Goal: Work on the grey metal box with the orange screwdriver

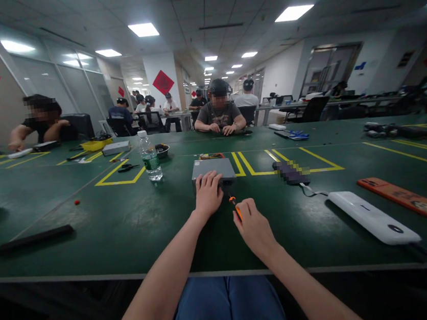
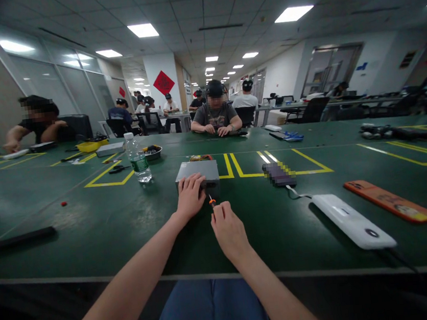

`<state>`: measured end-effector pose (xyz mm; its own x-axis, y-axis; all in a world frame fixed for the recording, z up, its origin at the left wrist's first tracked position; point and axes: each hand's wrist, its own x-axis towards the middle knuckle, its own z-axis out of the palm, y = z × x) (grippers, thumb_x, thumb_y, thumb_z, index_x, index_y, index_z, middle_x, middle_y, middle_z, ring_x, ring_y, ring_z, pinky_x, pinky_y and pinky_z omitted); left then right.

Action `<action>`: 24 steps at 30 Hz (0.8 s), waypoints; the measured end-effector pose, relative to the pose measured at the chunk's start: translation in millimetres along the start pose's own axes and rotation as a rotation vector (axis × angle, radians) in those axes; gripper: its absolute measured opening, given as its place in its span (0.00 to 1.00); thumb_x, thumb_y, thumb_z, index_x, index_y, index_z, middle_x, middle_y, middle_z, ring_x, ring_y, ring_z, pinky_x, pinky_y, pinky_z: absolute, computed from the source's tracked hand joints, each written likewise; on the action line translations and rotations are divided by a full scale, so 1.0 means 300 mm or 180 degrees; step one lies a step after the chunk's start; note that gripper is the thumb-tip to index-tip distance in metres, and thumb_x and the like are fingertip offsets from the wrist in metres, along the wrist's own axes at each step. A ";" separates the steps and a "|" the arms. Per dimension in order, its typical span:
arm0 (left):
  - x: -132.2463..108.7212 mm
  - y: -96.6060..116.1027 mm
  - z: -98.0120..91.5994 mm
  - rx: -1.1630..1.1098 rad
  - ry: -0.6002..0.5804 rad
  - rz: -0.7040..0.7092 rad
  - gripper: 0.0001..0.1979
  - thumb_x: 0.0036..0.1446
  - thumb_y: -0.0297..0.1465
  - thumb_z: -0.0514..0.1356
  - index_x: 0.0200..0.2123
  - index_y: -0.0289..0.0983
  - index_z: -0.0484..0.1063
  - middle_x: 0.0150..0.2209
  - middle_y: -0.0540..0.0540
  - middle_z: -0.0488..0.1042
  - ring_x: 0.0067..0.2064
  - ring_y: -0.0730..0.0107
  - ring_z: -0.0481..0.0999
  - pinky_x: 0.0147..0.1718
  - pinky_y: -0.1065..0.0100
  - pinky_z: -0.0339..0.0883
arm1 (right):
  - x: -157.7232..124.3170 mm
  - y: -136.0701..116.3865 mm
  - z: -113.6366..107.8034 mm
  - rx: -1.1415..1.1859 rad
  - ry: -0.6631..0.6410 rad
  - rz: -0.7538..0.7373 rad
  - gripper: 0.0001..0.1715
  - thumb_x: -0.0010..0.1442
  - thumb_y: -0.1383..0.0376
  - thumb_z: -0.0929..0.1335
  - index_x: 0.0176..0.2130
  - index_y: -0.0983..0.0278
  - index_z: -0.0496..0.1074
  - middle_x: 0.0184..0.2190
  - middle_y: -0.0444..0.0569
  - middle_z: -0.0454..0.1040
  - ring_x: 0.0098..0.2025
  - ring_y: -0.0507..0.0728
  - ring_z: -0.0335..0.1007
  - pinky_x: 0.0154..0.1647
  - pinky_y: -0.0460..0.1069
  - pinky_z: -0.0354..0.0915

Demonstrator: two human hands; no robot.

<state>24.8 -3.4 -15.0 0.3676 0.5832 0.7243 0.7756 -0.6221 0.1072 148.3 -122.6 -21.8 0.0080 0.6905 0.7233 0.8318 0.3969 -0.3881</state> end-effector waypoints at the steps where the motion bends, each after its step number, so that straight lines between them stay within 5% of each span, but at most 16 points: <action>1: 0.000 -0.002 -0.003 0.0001 -0.0016 0.0003 0.20 0.55 0.27 0.53 0.53 0.39 0.63 0.56 0.43 0.65 0.60 0.60 0.59 0.60 0.52 0.45 | 0.000 -0.010 0.005 0.0141 0.0022 0.0185 0.11 0.63 0.60 0.59 0.34 0.63 0.64 0.34 0.52 0.65 0.29 0.55 0.66 0.24 0.46 0.62; 7: 0.002 -0.009 -0.013 0.0004 -0.0106 0.0074 0.20 0.55 0.27 0.53 0.53 0.40 0.62 0.56 0.45 0.65 0.59 0.62 0.60 0.60 0.55 0.46 | 0.009 -0.029 0.038 0.1425 0.0045 0.1488 0.10 0.57 0.59 0.65 0.37 0.63 0.64 0.28 0.45 0.67 0.25 0.52 0.66 0.20 0.45 0.61; 11: -0.001 -0.010 -0.006 -0.0019 -0.0063 0.0057 0.21 0.55 0.26 0.53 0.53 0.40 0.62 0.56 0.45 0.65 0.59 0.61 0.59 0.60 0.54 0.45 | 0.020 -0.040 0.082 0.2427 -0.0036 0.2566 0.15 0.51 0.59 0.69 0.30 0.63 0.60 0.17 0.35 0.58 0.14 0.47 0.55 0.10 0.39 0.48; 14: -0.002 -0.010 -0.003 -0.0076 -0.0040 0.0054 0.20 0.55 0.27 0.54 0.53 0.40 0.62 0.56 0.45 0.65 0.59 0.61 0.59 0.60 0.54 0.45 | 0.037 -0.062 0.094 0.3097 -0.0052 0.3183 0.17 0.48 0.60 0.71 0.26 0.63 0.59 0.17 0.36 0.59 0.14 0.45 0.53 0.09 0.38 0.44; 18: 0.001 -0.007 -0.005 -0.0115 -0.0038 0.0024 0.20 0.56 0.28 0.54 0.52 0.40 0.63 0.56 0.45 0.65 0.59 0.61 0.60 0.59 0.54 0.46 | 0.059 -0.096 0.079 0.3854 -0.0128 0.3739 0.13 0.54 0.61 0.69 0.26 0.66 0.63 0.22 0.42 0.65 0.19 0.45 0.60 0.10 0.37 0.50; 24: 0.004 -0.005 -0.010 -0.0109 -0.0052 0.0017 0.18 0.57 0.30 0.53 0.52 0.41 0.63 0.55 0.45 0.66 0.58 0.61 0.60 0.58 0.55 0.47 | 0.067 -0.113 0.076 0.4375 -0.0102 0.4136 0.10 0.56 0.64 0.68 0.28 0.66 0.66 0.19 0.41 0.64 0.15 0.44 0.57 0.08 0.37 0.48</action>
<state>22.6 -3.2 -12.4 0.3804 0.5881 0.7137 0.7556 -0.6426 0.1268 107.4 -108.5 -7.2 0.1585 0.9206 -0.3568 -0.6416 -0.1787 -0.7460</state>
